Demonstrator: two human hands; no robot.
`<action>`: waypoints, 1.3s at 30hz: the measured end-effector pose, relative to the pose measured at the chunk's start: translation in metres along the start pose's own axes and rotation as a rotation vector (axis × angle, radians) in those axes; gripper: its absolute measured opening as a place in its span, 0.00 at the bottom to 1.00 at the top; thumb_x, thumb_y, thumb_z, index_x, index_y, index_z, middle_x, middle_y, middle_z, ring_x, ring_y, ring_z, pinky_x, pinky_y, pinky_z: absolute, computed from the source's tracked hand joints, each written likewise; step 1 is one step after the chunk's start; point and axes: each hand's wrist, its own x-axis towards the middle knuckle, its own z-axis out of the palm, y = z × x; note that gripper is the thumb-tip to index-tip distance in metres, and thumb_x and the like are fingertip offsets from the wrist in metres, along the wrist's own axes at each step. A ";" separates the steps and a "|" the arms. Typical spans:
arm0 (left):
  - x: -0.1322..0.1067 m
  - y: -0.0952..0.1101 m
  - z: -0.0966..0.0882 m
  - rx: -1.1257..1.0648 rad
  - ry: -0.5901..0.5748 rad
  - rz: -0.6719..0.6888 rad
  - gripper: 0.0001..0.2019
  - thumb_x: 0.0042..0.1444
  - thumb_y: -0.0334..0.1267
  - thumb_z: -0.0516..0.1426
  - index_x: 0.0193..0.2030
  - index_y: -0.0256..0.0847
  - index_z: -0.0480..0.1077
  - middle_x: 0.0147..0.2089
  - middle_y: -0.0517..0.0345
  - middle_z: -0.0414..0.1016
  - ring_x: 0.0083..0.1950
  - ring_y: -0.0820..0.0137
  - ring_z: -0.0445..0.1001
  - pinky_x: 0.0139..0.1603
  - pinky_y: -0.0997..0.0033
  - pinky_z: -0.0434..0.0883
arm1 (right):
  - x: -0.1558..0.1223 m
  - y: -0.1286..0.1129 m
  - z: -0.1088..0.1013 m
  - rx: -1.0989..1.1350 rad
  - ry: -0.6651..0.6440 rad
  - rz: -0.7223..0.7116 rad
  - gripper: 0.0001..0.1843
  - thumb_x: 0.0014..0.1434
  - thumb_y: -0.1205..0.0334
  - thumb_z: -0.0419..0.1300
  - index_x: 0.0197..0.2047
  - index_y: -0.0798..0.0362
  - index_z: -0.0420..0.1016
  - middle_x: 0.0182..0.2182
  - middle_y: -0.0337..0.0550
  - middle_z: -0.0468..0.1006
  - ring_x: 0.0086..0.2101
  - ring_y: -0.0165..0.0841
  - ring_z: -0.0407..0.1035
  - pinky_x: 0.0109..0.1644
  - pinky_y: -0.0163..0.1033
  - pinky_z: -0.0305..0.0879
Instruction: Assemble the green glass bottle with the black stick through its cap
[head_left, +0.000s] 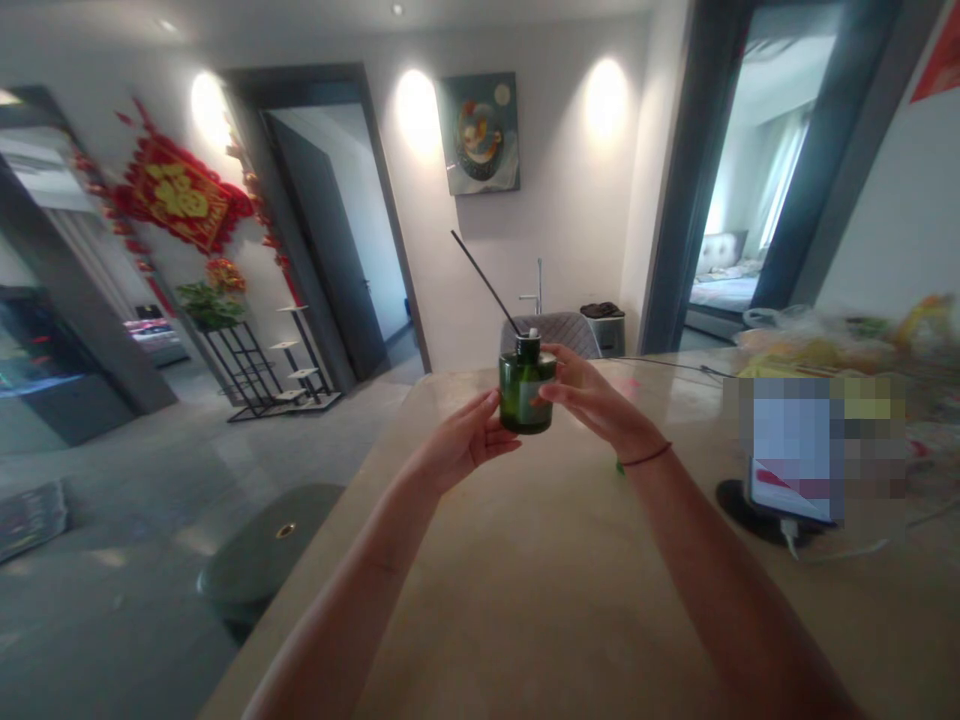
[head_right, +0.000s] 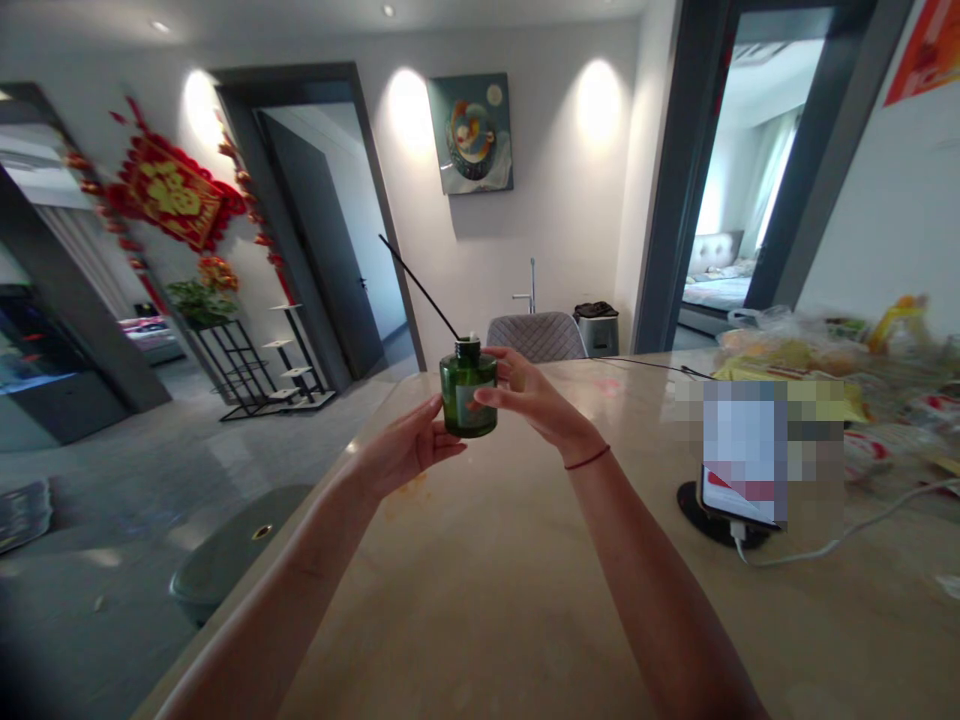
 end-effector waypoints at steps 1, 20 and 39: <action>0.000 0.000 0.000 -0.002 -0.003 -0.006 0.15 0.61 0.41 0.51 0.52 0.36 0.64 0.36 0.50 0.78 0.32 0.73 0.77 0.37 0.73 0.75 | 0.001 0.002 -0.001 -0.014 0.002 -0.003 0.25 0.49 0.62 0.64 0.50 0.47 0.64 0.40 0.39 0.74 0.37 0.30 0.70 0.40 0.37 0.69; 0.016 -0.022 -0.018 0.005 0.114 -0.031 0.10 0.59 0.36 0.54 0.47 0.37 0.66 0.37 0.53 0.78 0.34 0.73 0.77 0.39 0.72 0.74 | -0.001 0.030 -0.024 -0.165 -0.083 0.123 0.39 0.41 0.65 0.69 0.55 0.46 0.57 0.49 0.44 0.70 0.44 0.34 0.70 0.46 0.41 0.70; 0.056 -0.115 -0.104 0.791 0.297 0.180 0.18 0.52 0.41 0.57 0.49 0.37 0.70 0.51 0.48 0.73 0.54 0.60 0.69 0.57 0.59 0.62 | -0.016 0.130 -0.042 -0.342 -0.013 0.332 0.35 0.32 0.67 0.70 0.45 0.54 0.64 0.44 0.47 0.73 0.42 0.37 0.71 0.47 0.43 0.67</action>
